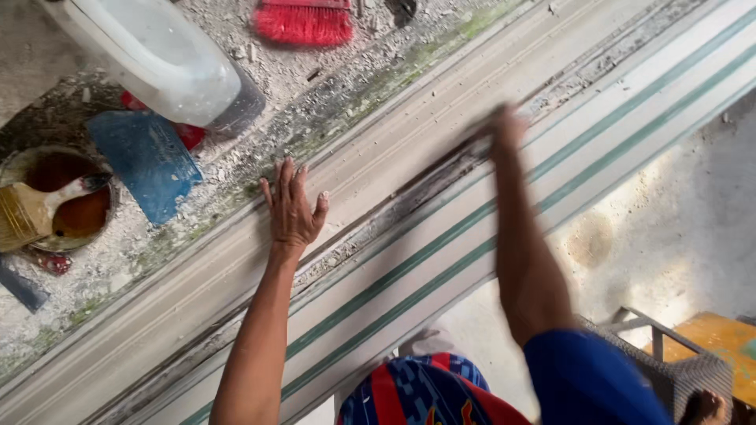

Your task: The person uses a scraper to shape and smooth the edges of a decorative plaster molding strip on a workbench. They move the tool along the grooves and sides of the piece to remove excess material.

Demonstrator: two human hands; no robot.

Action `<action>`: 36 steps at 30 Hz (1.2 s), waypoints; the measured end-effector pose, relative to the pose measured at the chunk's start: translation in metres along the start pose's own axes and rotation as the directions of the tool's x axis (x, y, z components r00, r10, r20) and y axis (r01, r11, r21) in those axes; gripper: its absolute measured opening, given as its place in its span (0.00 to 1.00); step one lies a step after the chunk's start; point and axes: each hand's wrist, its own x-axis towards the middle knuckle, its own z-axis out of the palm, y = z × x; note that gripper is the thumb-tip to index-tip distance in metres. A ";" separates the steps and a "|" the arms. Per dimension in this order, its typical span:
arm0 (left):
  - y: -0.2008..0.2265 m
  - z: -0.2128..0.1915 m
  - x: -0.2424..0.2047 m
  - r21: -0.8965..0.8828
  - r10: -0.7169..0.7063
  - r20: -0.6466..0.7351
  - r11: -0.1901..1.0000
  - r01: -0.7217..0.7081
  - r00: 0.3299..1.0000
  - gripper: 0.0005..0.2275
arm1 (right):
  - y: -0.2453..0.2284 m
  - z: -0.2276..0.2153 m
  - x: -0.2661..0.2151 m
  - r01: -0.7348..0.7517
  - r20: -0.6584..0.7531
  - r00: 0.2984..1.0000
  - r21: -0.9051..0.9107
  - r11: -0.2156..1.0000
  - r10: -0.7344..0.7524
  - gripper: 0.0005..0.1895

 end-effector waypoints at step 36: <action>0.222 0.164 0.178 0.033 -0.011 0.111 0.999 0.007 0.994 0.29 | 0.100 -0.040 0.089 -0.530 0.402 0.657 0.848 0.012 0.638 0.27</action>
